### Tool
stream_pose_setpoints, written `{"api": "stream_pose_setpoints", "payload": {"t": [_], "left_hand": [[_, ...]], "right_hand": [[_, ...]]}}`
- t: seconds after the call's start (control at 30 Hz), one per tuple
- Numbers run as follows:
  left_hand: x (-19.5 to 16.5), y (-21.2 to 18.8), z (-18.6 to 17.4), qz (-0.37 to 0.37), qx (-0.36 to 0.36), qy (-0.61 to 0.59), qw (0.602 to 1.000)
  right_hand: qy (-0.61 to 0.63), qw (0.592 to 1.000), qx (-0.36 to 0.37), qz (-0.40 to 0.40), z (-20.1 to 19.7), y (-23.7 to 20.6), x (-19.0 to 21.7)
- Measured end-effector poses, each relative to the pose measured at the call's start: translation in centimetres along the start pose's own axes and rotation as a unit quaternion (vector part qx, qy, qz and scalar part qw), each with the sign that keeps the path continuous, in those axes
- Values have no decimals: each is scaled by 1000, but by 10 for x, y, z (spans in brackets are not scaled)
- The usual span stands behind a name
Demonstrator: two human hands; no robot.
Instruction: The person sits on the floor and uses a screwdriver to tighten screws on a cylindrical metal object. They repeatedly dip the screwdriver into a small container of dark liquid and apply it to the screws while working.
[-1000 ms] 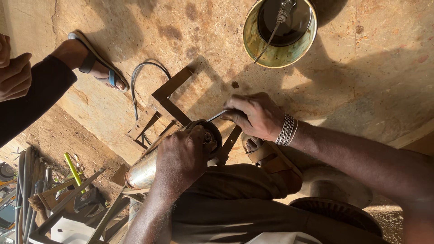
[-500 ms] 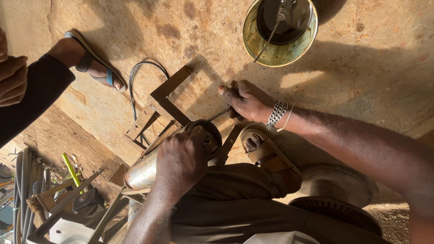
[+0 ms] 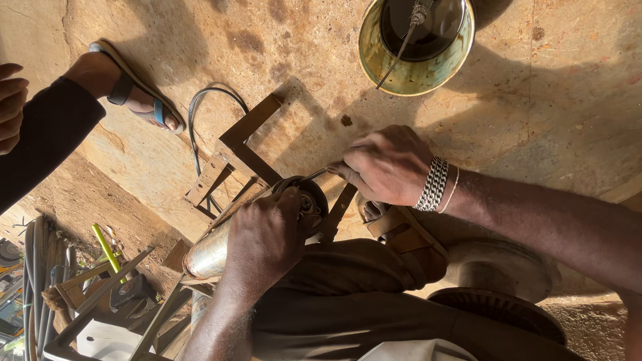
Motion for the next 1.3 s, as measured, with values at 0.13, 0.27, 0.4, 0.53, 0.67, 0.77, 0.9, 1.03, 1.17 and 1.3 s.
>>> {"api": "stream_pose_setpoints", "payload": {"t": [0.13, 0.27, 0.4, 0.53, 0.67, 0.77, 0.9, 1.03, 1.17, 1.3], "left_hand": [[20, -6, -7, 56, -12, -56, 997], [38, -6, -12, 181, -47, -87, 978], [18, -15, -8, 225, -153, 46, 961], [0, 1, -8, 8, -34, 67, 997], [-11, 11, -22, -46, 11, 30, 998], [-10, 14, -25, -44, 20, 11, 999], [-9, 14, -24, 3, 16, -14, 1000], [-4, 16, -22, -24, 47, -16, 998], [4, 13, -24, -38, 43, -71, 996], [11, 30, -19, 95, -120, -105, 983]], "right_hand": [[269, 954, 110, 75, 6, 2, -3], [429, 881, 117, 160, 21, -8, -5], [320, 945, -19, 70, 29, -4, -6], [44, 959, -189, -206, 10, -10, -6], [-100, 905, -250, -329, -12, -28, -4], [-167, 936, -150, -273, -11, -13, 1], [145, 983, 98, 64, 11, 21, -12], [334, 913, 167, 165, 24, 25, -22], [207, 977, -45, -5, 10, 21, -11], [-52, 902, -315, -292, -16, 6, -4]]}}
Point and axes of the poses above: each hand's wrist, its own y-axis towards the middle knuckle, its own z-axis out of the palm, x = y × z, the point moved 3 cm from there along y, towards the middle knuckle
